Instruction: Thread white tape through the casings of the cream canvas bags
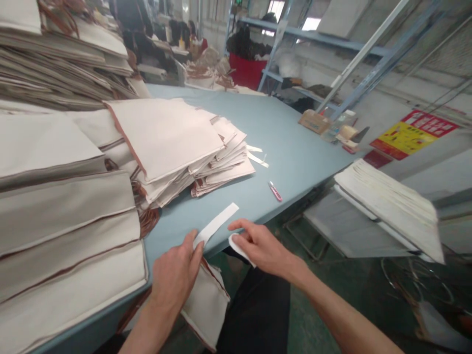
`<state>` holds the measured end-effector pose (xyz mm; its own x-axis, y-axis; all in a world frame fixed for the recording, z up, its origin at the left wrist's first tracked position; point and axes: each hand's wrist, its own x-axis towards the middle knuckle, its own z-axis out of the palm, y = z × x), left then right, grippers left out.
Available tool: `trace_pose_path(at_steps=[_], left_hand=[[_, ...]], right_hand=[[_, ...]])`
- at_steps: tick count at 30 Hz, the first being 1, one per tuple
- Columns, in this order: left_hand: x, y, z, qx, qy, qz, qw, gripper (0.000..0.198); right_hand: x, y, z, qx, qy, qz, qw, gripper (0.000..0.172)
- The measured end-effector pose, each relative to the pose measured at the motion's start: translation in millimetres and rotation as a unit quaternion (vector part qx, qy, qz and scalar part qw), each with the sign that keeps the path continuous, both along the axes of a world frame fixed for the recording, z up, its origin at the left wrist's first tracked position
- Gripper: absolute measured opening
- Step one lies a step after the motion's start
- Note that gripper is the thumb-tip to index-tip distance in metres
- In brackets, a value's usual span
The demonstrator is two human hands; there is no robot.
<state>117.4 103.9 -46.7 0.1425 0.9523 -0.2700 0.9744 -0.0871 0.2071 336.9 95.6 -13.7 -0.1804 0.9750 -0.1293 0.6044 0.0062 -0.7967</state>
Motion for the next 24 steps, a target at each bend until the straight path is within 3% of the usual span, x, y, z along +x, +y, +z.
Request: trace_pose_path(at_steps=[5, 11, 14, 18, 21, 24], left_hand=[[1, 1, -2.5, 0.019, -0.015, 0.011, 1.0, 0.045], [-9, -3, 0.7, 0.033, -0.047, 0.047, 0.997, 0.041], [-37, -25, -2.5, 0.037, -0.054, 0.089, 0.994, 0.039], [-84, -72, -27.1, 0.091, -0.106, 0.146, 0.979, 0.037], [-96, -99, -49.5, 0.091, -0.193, 0.089, 0.973, 0.034], [-81, -105, -59.6, 0.095, -0.266, 0.029, 0.959, 0.033]], right_hand=[[-31, -9, -26.8, -0.006, -0.127, 0.056, 0.99, 0.062], [-40, 10, -38.8, -0.03, -0.172, 0.067, 0.982, 0.071], [-35, 14, -39.8, -0.037, -0.141, 0.066, 0.987, 0.073], [-29, 16, -42.8, -0.062, -0.055, 0.054, 0.995, 0.076], [-25, 19, -46.2, -0.101, 0.038, 0.044, 0.993, 0.079], [-23, 25, -46.0, -0.153, 0.145, 0.033, 0.977, 0.083]])
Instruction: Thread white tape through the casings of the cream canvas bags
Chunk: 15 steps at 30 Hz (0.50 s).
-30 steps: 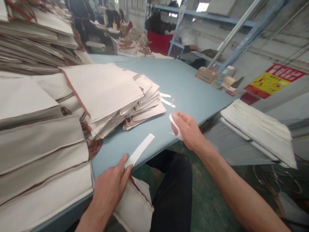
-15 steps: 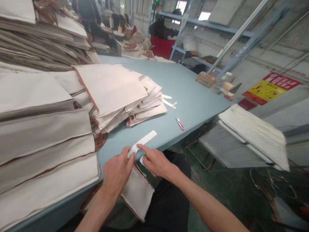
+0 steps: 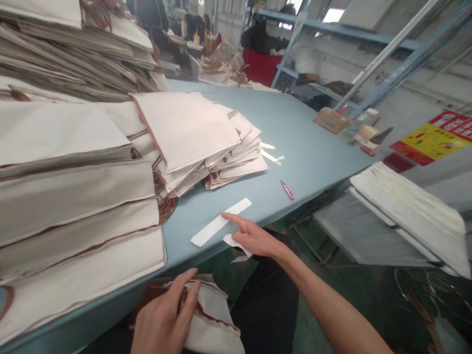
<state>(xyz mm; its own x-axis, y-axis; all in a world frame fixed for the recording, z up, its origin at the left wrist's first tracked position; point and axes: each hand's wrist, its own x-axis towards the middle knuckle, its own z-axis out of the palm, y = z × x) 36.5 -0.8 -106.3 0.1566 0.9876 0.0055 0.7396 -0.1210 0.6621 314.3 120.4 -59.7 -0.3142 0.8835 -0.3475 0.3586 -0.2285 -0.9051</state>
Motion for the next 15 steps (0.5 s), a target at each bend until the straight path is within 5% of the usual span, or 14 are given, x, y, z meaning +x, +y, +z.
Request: trace_pose_path(at_steps=[5, 10, 12, 15], left_hand=[[33, 22, 4.9, -0.006, -0.077, -0.027, 0.997, 0.03], [50, 47, 12.2, -0.135, -0.169, -0.033, 0.976, 0.045], [59, 52, 17.1, -0.193, -0.25, -0.046, 0.948, 0.059], [75, 52, 26.1, -0.307, -0.397, -0.066, 0.862, 0.092]], right_hand=[[0, 5, 17.8, -0.044, 0.16, -0.104, 0.981, 0.091], [-10, -8, 50.8, -0.044, 0.244, -0.19, 0.95, 0.068], [-17, -17, 64.9, -0.053, 0.269, -0.202, 0.94, 0.058], [-27, -28, 82.9, -0.055, 0.334, -0.232, 0.912, 0.049]])
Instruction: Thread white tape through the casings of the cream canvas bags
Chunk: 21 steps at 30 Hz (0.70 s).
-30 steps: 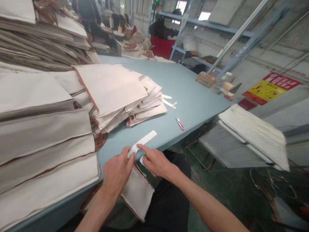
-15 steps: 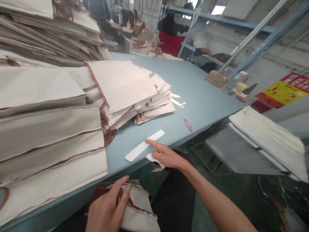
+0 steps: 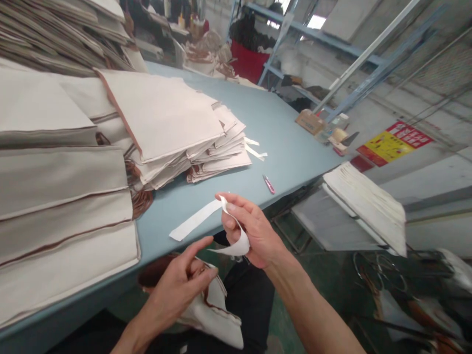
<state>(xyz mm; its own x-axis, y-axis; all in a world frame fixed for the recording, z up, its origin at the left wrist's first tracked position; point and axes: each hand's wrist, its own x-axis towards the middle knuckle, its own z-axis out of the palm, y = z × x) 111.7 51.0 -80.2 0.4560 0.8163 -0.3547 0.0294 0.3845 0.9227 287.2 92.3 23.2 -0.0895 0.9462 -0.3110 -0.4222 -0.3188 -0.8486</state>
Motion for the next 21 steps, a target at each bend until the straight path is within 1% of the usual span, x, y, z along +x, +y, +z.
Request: trace_pose_path(at_steps=[1, 2, 5, 6, 8, 12, 14, 16, 19, 21], left_hand=[[5, -2, 3.0, -0.026, -0.03, -0.005, 0.999, 0.097], [9, -4, 5.8, -0.039, -0.046, -0.006, 0.998, 0.096], [15, -13, 13.4, -0.036, -0.05, 0.008, 0.998, 0.07], [14, -16, 15.8, -0.035, -0.048, 0.018, 0.998, 0.065], [11, -23, 20.4, -0.033, -0.041, 0.034, 0.998, 0.064], [0, -34, 28.5, -0.033, -0.01, 0.05, 0.998, 0.061], [-6, -39, 31.0, -0.034, 0.005, 0.05, 0.998, 0.057], [-12, -43, 32.1, -0.031, 0.022, 0.033, 0.999, 0.052], [-16, -47, 32.7, -0.022, 0.055, -0.009, 0.998, 0.046], [-15, -46, 34.2, -0.02, 0.072, -0.011, 0.997, 0.045]], right_hand=[[-3, -2, 4.3, 0.006, 0.019, -0.023, 1.0, 0.047], [-5, -4, 7.2, 0.014, 0.03, -0.049, 0.998, 0.046], [-7, -6, 7.4, 0.026, 0.022, -0.121, 0.992, 0.047], [-7, -7, 4.6, 0.027, 0.013, -0.141, 0.99, 0.047], [-4, -10, -3.7, 0.036, -0.021, -0.185, 0.982, 0.045], [7, -19, -22.6, 0.08, -0.109, -0.292, 0.947, 0.042], [13, -23, -28.9, 0.084, -0.127, -0.319, 0.935, 0.042], [19, -27, -32.4, 0.084, -0.138, -0.334, 0.928, 0.04], [27, -32, -33.6, 0.09, -0.159, -0.359, 0.915, 0.037], [33, -33, -33.2, 0.098, -0.172, -0.374, 0.906, 0.036]])
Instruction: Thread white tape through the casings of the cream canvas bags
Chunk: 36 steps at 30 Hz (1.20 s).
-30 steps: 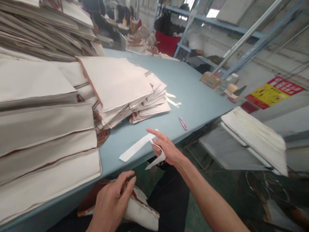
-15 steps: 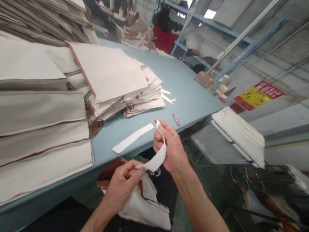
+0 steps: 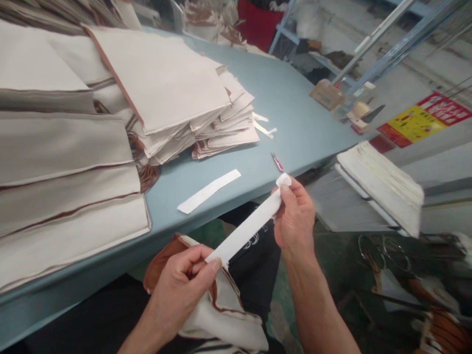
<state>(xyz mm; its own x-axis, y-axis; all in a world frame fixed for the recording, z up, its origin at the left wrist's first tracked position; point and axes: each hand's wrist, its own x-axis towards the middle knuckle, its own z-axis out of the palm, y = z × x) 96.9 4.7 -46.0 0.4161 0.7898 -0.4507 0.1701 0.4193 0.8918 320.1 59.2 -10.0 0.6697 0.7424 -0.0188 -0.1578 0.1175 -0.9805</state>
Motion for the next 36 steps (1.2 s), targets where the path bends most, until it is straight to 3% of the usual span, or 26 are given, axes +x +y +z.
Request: trace_pose_path(at_steps=[5, 8, 14, 19, 22, 25, 27, 29, 31, 34, 36], left_hand=[[9, 3, 7.0, 0.006, 0.028, 0.035, 0.999, 0.043], [13, 2, 7.8, -0.003, 0.029, 0.021, 0.999, 0.042], [36, 14, 4.1, 0.008, 0.019, -0.076, 0.997, 0.04], [60, 33, 1.9, 0.04, 0.054, -0.122, 0.99, 0.034], [59, 40, 4.6, 0.092, 0.112, -0.155, 0.977, 0.035], [50, 44, 9.4, 0.124, 0.168, -0.186, 0.96, 0.037], [45, 46, 12.3, 0.138, 0.196, -0.2, 0.95, 0.039], [41, 46, 14.3, 0.152, 0.222, -0.206, 0.941, 0.04], [40, 46, 15.7, 0.162, 0.235, -0.204, 0.937, 0.039], [37, 45, 18.4, 0.177, 0.23, -0.185, 0.939, 0.039], [34, 44, 21.1, 0.177, 0.221, -0.166, 0.945, 0.039]], right_hand=[[12, -6, -3.0, 0.0, -0.043, -0.018, 0.999, 0.032], [23, -23, -11.8, -0.042, -0.048, -0.025, 0.998, 0.037], [55, -98, -45.3, -0.176, -0.113, -0.111, 0.972, 0.053], [79, -152, -78.2, -0.268, -0.137, -0.112, 0.947, 0.051], [91, -158, -86.3, -0.288, -0.157, -0.114, 0.938, 0.047], [84, -142, -75.7, -0.277, -0.172, -0.11, 0.939, 0.04], [67, -122, -60.9, -0.245, -0.186, -0.069, 0.949, 0.031], [45, -97, -47.3, -0.15, -0.245, 0.065, 0.956, 0.021], [26, -71, -41.9, -0.057, -0.254, 0.22, 0.94, 0.02], [12, -39, -51.2, -0.013, -0.161, 0.405, 0.9, 0.031], [10, -26, -61.2, -0.02, -0.112, 0.464, 0.878, 0.045]])
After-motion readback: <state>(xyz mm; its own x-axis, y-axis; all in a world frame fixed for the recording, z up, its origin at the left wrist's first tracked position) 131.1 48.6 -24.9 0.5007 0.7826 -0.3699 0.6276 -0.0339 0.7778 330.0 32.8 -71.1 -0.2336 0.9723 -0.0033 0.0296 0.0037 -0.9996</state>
